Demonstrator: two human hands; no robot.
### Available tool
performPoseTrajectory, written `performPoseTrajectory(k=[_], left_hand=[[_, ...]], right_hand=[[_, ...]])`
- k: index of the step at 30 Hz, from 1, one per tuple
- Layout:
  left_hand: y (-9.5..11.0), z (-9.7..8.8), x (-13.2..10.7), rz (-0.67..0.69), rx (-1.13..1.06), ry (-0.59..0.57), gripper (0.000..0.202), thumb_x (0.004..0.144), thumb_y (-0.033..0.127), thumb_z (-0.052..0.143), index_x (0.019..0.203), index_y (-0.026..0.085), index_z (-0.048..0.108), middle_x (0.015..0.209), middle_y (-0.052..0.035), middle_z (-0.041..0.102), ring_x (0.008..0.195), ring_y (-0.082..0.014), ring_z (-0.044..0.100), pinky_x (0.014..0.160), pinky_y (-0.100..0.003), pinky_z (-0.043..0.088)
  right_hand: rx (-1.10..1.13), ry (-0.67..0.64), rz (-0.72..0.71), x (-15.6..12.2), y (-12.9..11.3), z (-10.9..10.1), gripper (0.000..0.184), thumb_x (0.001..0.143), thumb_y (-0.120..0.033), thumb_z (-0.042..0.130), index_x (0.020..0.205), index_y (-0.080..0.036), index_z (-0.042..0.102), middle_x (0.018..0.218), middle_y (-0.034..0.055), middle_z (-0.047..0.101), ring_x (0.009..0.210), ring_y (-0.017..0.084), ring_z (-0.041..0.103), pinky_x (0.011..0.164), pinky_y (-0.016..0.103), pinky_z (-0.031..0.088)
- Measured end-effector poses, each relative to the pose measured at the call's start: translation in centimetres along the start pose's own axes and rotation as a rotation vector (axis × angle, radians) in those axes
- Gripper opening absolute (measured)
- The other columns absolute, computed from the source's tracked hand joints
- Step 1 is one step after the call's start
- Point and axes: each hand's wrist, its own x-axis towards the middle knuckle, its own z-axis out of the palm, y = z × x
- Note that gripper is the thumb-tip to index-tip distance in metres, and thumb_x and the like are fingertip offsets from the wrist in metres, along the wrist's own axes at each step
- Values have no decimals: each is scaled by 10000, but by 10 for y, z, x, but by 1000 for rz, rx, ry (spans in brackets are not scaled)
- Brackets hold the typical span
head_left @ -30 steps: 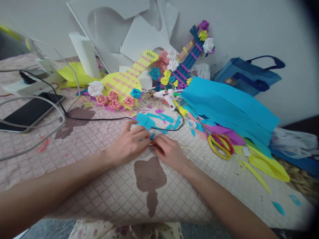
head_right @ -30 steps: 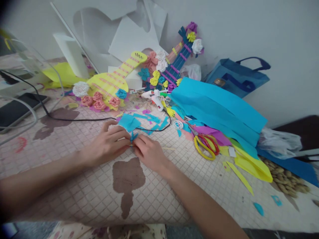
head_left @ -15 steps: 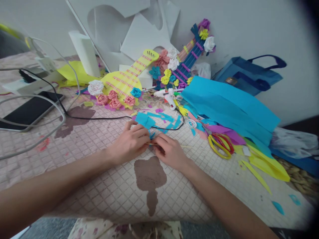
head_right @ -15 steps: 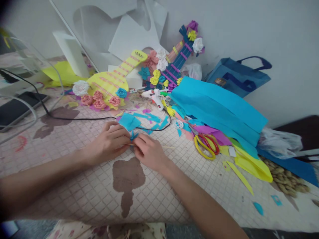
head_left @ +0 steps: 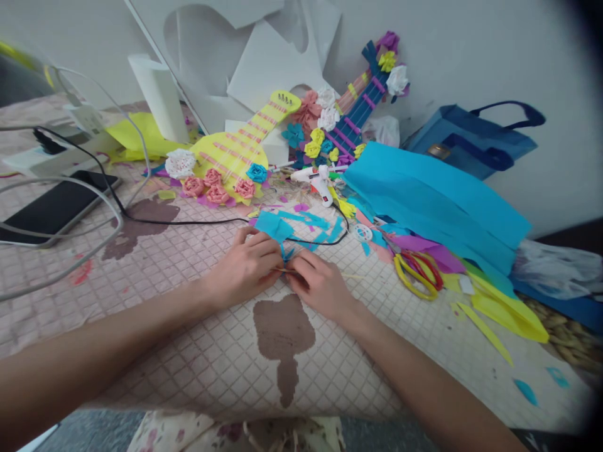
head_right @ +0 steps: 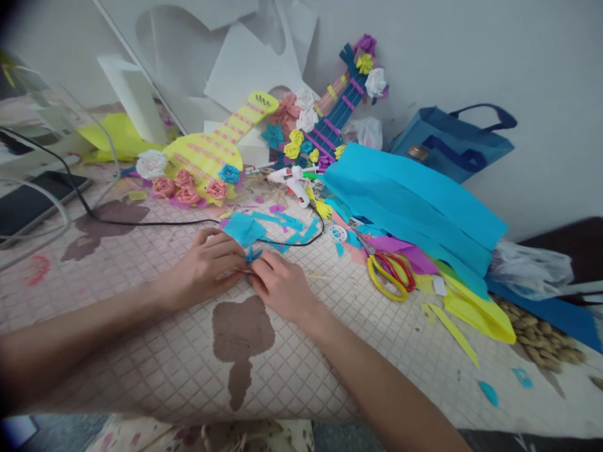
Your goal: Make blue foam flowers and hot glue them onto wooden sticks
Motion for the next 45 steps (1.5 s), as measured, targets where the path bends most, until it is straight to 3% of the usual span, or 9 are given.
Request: performPoseTrajectory(k=[9, 22, 27, 32, 37, 45], left_hand=[[0, -1, -1, -15, -11, -24, 88, 873, 188, 511, 815, 209, 574, 889, 3, 634, 906, -186, 536, 929, -433, 320], [1, -2, 1, -21, -28, -4, 83, 853, 167, 542, 816, 198, 610, 875, -13, 649, 905, -188, 557, 919, -418, 321], [1, -1, 1, -45, -19, -10, 78, 866, 193, 540, 817, 199, 601, 876, -10, 639, 891, -188, 556, 859, -396, 331], [3, -2, 0, -100, -41, -72, 110, 889, 214, 517, 810, 190, 590, 874, -19, 624, 855, -188, 566, 768, -370, 339], [4, -4, -1, -164, -103, -140, 119, 890, 219, 506, 815, 180, 590, 865, -21, 612, 865, -185, 566, 777, -359, 362], [2, 0, -2, -193, -170, -132, 133, 888, 224, 488, 811, 196, 593, 843, -21, 598, 809, -168, 569, 753, -336, 428]], right_hand=[[17, -18, 7, 1, -1, -3, 64, 885, -209, 483, 876, -200, 545, 909, 53, 595, 822, 167, 560, 686, 273, 460], [-72, 12, -25, 0, 0, 1, 135, 926, -225, 440, 869, -195, 558, 883, 48, 591, 788, 157, 567, 640, 267, 446], [-43, -12, -17, 0, 0, 0, 143, 936, -221, 426, 907, -192, 563, 911, 49, 594, 794, 152, 567, 659, 260, 453], [-20, -29, -8, 1, 0, -1, 151, 940, -211, 419, 899, -188, 563, 895, 46, 594, 792, 148, 567, 662, 252, 450], [-3, -36, -8, 0, 0, -1, 142, 940, -226, 423, 893, -191, 553, 897, 46, 590, 815, 151, 567, 679, 250, 448], [4, -61, -10, 1, -1, -1, 153, 948, -234, 410, 886, -190, 543, 892, 45, 585, 819, 151, 564, 679, 250, 446]])
